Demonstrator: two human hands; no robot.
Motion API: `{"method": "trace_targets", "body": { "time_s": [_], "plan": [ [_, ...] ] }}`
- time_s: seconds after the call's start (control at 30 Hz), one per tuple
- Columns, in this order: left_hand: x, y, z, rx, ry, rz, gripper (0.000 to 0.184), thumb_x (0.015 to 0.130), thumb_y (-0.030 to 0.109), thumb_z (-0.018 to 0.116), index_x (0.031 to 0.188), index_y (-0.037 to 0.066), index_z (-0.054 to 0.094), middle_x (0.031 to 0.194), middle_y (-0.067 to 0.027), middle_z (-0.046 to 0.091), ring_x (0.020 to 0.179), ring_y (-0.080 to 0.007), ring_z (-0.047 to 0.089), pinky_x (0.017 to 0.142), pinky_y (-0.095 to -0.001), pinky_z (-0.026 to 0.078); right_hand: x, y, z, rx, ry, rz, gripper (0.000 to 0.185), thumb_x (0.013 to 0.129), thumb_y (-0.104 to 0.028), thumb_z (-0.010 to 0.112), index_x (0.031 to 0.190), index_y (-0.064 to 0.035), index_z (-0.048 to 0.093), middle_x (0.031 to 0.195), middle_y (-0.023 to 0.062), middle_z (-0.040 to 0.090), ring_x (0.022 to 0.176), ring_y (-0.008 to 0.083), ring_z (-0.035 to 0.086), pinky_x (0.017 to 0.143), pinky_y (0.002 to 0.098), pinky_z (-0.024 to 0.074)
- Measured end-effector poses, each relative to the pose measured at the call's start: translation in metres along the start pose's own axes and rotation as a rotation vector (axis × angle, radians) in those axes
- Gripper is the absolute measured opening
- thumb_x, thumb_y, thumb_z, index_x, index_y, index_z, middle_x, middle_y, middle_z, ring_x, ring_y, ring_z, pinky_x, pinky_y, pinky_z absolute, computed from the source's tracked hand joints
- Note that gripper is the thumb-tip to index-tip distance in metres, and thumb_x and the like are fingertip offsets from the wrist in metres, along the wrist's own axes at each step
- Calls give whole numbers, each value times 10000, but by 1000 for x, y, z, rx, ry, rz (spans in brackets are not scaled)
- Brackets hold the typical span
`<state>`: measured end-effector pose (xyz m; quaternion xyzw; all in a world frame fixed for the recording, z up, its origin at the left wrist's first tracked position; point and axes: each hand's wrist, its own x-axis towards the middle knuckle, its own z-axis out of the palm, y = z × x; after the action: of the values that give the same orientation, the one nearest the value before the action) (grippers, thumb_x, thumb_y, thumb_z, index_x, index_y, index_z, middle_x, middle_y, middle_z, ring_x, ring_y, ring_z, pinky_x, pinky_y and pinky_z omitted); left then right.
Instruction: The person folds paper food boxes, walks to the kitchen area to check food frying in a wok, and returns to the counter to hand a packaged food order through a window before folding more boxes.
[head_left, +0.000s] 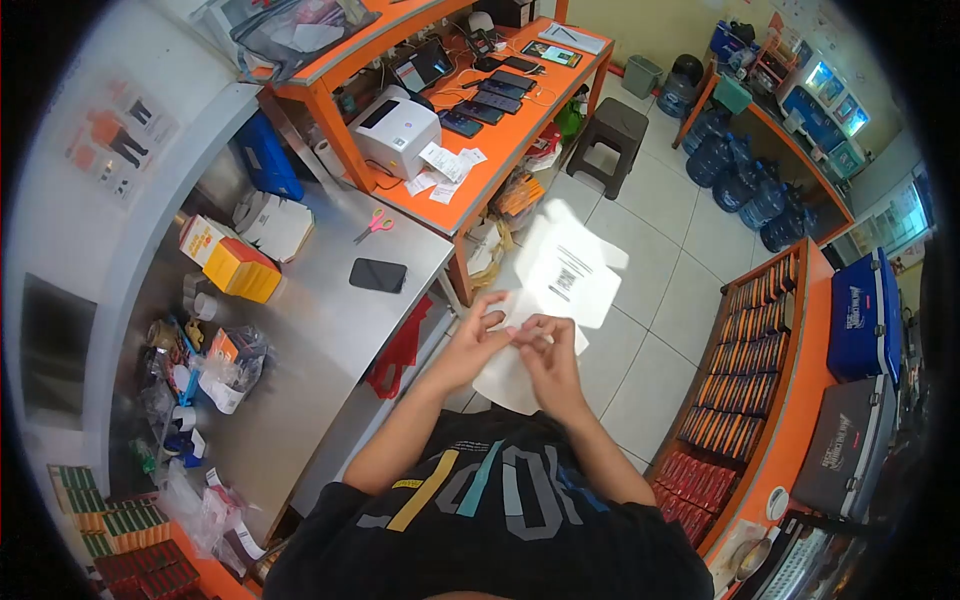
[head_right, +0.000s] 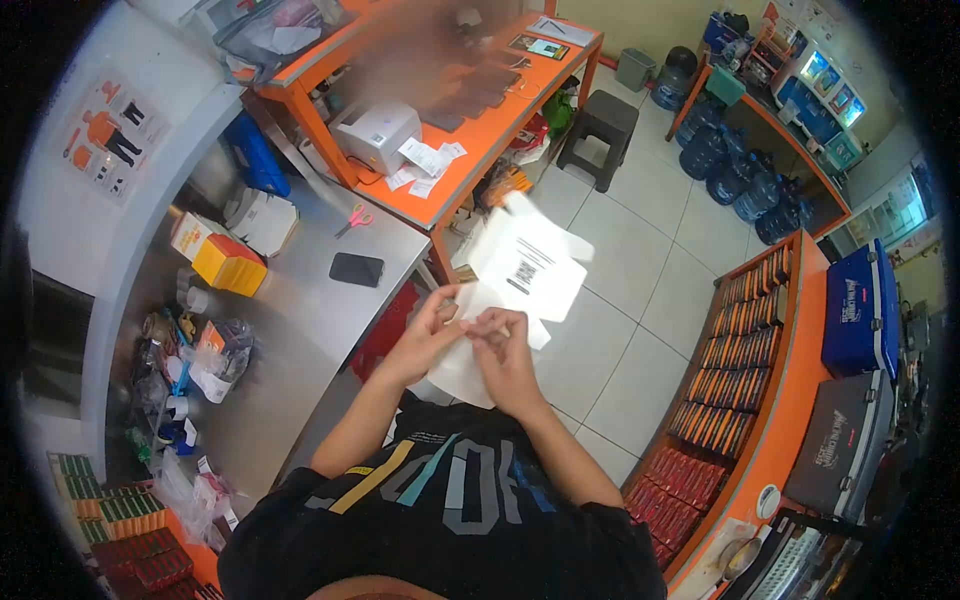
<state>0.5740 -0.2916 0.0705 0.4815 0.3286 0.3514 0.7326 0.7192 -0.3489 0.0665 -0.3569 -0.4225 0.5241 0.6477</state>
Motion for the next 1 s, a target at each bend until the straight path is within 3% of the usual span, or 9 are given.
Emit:
{"method": "trace_targets", "body": {
  "time_s": [0.13, 0.17, 0.3, 0.4, 0.5, 0.67, 0.73, 0.77, 1.0],
  "plan": [
    [-16, 16, 31, 542, -3, 61, 365, 988, 133, 456, 1325, -8, 469, 1160, -134, 593, 1014, -146, 580, 829, -275, 466, 18, -9, -19, -36, 190, 313, 223, 920, -95, 625, 1088, -25, 496, 983, 80, 612, 843, 125, 632, 708, 242, 503],
    [-16, 3, 34, 543, 44, 203, 341, 993, 130, 444, 1291, -14, 526, 1132, -143, 586, 1010, -160, 578, 826, -273, 458, 20, -5, -22, -98, 243, 322, 194, 924, -165, 642, 1042, -30, 569, 829, 35, 642, 724, 88, 624, 639, 229, 492],
    [-12, -9, 34, 769, 215, 516, 332, 994, 124, 445, 1282, -4, 548, 1057, -129, 574, 926, -170, 570, 753, -269, 455, 19, 3, -34, -168, 254, 243, 196, 921, -176, 646, 1012, -5, 615, 849, 36, 656, 721, 101, 623, 625, 245, 486],
    [-13, -2, 34, 816, 397, 366, 306, 994, 111, 451, 1242, -9, 584, 1003, -143, 543, 914, -233, 575, 776, -269, 470, 5, 7, -28, -371, 164, 150, 221, 899, -151, 655, 1061, -2, 634, 896, 79, 664, 782, 176, 634, 692, 308, 500],
    [-12, 8, 37, 631, 445, 300, 307, 998, 139, 472, 1241, -2, 594, 974, -104, 528, 903, -164, 555, 749, -232, 470, -14, 30, -26, -988, 162, -226, 267, 856, -64, 625, 1122, -44, 637, 1044, 186, 643, 982, 345, 610, 900, 441, 461],
    [-9, -1, 34, 208, 331, 349, 331, 932, 81, 600, 1250, -12, 579, 1044, -89, 584, 1003, -116, 573, 821, -262, 537, -10, 39, -39, -874, 31, -196, 252, 873, -40, 593, 1121, -28, 632, 1033, 139, 663, 937, 277, 634, 866, 419, 480],
    [-12, 4, 35, 153, 344, 285, 340, 914, 60, 619, 1239, -30, 577, 1053, -99, 602, 1007, -128, 587, 855, -280, 535, -2, 5, -17, -317, 151, 194, 230, 888, -56, 591, 1109, -7, 633, 995, 95, 678, 900, 185, 643, 833, 347, 499],
    [-12, 9, 35, 103, 354, 244, 350, 895, 39, 638, 1229, -47, 575, 1062, -109, 621, 1010, -140, 602, 889, -298, 534, 1, -2, -13, -270, 131, 181, 206, 906, -78, 589, 1083, 17, 637, 931, 69, 679, 860, 135, 631, 791, 293, 504],
    [-20, 15, 36, -18, 273, 232, 322, 899, 40, 638, 1196, -75, 589, 1091, -142, 656, 966, -149, 639, 906, -282, 514, 2, -7, -6, -174, 261, 299, 190, 906, -55, 559, 1058, 24, 643, 952, 86, 679, 906, 189, 640, 832, 329, 497]
  ]
}}
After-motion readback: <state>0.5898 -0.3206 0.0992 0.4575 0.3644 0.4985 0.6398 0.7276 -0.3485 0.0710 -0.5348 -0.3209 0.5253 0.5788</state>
